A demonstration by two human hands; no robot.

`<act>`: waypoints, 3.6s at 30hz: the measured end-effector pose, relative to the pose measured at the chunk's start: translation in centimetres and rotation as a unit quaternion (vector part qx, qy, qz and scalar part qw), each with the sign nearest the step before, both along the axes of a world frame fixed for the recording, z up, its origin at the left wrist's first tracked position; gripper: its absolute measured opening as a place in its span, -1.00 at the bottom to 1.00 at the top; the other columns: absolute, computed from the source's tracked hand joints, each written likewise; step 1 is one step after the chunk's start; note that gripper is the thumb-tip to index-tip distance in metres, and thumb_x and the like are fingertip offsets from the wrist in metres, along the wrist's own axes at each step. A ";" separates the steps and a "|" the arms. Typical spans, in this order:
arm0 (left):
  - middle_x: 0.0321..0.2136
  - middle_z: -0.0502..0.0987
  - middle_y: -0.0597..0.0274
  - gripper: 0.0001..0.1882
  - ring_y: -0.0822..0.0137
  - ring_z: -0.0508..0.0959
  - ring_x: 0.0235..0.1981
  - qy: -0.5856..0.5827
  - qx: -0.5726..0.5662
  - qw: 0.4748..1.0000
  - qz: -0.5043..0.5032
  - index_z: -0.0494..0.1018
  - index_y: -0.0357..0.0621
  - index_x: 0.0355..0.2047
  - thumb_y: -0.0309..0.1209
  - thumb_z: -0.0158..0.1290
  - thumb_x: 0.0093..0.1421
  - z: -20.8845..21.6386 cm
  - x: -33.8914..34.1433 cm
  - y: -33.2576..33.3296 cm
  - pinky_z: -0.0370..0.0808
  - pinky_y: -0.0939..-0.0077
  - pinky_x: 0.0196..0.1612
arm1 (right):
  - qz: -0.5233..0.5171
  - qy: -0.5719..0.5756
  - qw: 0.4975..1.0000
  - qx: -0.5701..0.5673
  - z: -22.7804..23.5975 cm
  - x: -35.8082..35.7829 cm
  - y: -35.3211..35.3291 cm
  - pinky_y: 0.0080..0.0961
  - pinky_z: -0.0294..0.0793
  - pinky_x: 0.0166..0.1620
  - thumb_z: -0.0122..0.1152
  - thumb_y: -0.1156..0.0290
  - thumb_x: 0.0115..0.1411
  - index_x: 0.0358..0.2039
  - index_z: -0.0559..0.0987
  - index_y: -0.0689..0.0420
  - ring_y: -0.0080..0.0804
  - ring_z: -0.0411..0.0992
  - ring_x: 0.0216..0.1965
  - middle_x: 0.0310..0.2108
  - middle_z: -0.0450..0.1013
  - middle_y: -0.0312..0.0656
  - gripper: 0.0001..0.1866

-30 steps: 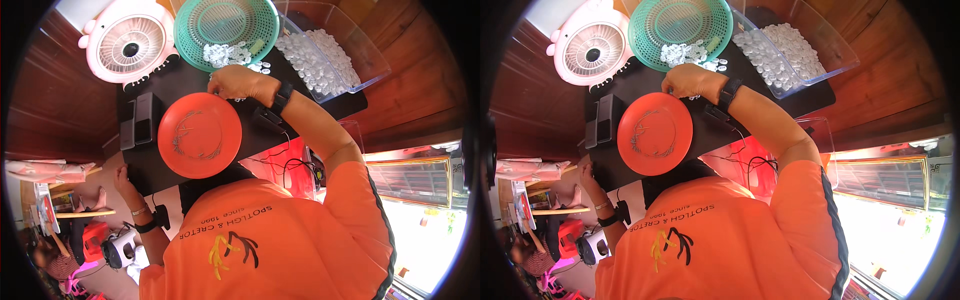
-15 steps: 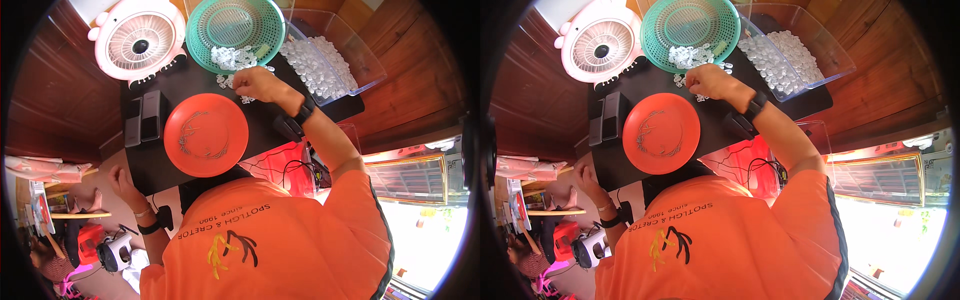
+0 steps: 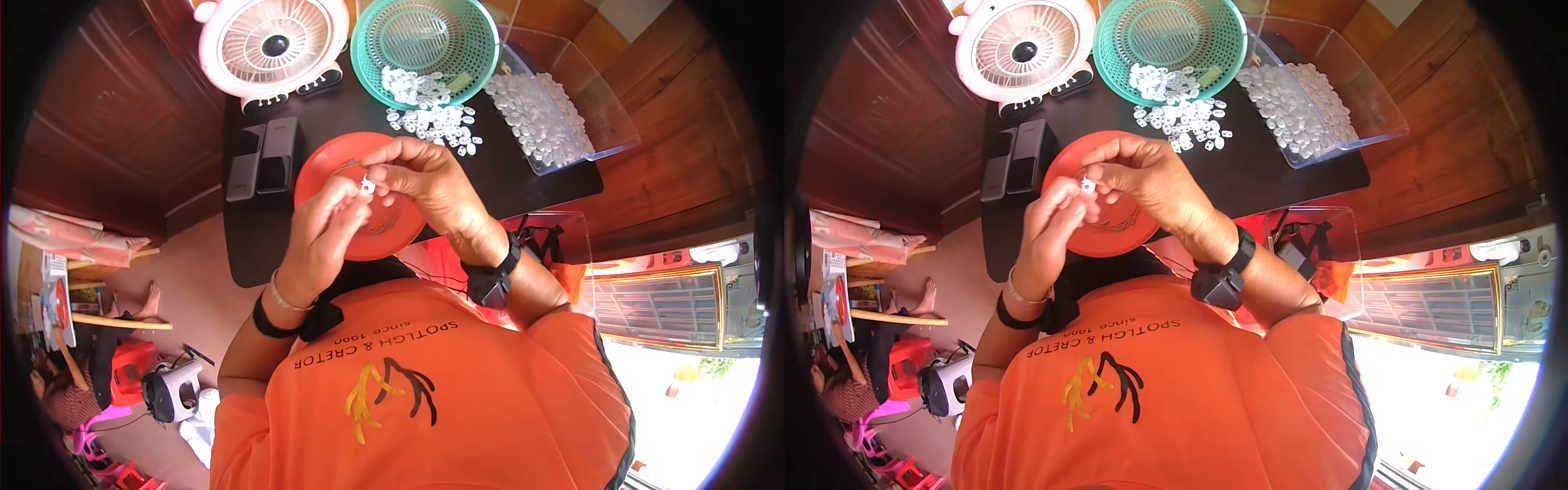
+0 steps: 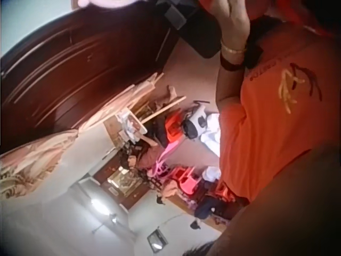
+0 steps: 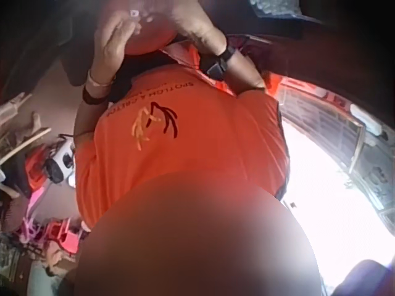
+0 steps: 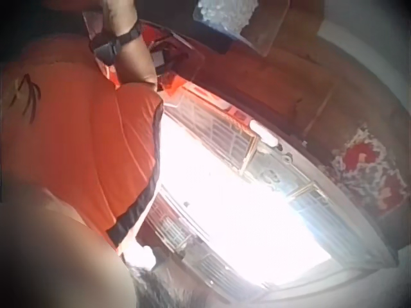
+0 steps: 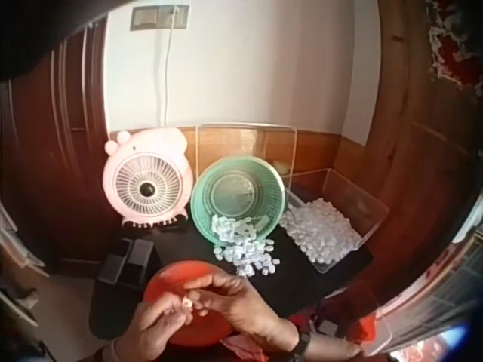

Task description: Assembling small white plastic connector pieces by inserting a metallic wire through them.

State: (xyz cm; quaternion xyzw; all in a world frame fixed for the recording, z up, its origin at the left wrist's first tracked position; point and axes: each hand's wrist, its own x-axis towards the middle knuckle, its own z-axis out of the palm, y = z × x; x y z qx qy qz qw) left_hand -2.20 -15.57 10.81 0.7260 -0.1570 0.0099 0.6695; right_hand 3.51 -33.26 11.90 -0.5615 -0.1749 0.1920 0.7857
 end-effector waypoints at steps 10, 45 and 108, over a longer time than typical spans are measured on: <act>-0.63 0.36 0.30 -0.79 0.53 0.34 -0.55 -0.037 -0.059 0.996 0.061 0.30 -0.26 -0.45 -0.39 -0.11 0.29 -1.9 -0.2 -0.3 0.30 0.62 -0.44 | -0.015 -0.039 0.999 -0.031 -0.4 -2.6 1.1 -0.70 0.47 -0.28 0.18 0.55 0.19 -0.21 0.56 0.25 -0.65 0.45 -0.37 -0.33 0.53 -0.28 -0.85; -0.70 0.29 0.33 -0.84 0.49 0.32 -0.68 0.174 -0.197 0.965 0.024 0.31 -0.20 -0.53 -0.40 -0.13 0.14 -4.1 -3.1 4.8 0.23 0.64 -0.59 | -0.030 -0.405 0.838 -0.364 0.0 0.5 0.3 -0.50 0.47 -0.36 0.21 0.53 0.08 -0.29 0.61 0.16 -0.32 0.48 -0.45 -0.42 0.47 -0.21 -0.84; -0.70 0.30 0.34 -0.82 0.50 0.32 -0.70 0.188 -0.200 0.959 0.070 0.30 -0.15 -0.55 -0.35 -0.14 0.14 -4.8 -3.0 4.1 0.21 0.68 -0.60 | 0.013 -0.538 0.620 -0.570 -2.1 5.0 -1.4 -0.24 0.47 -0.30 0.05 0.41 0.05 -0.47 0.53 0.13 -0.13 0.47 -0.34 -0.44 0.48 -0.18 -0.89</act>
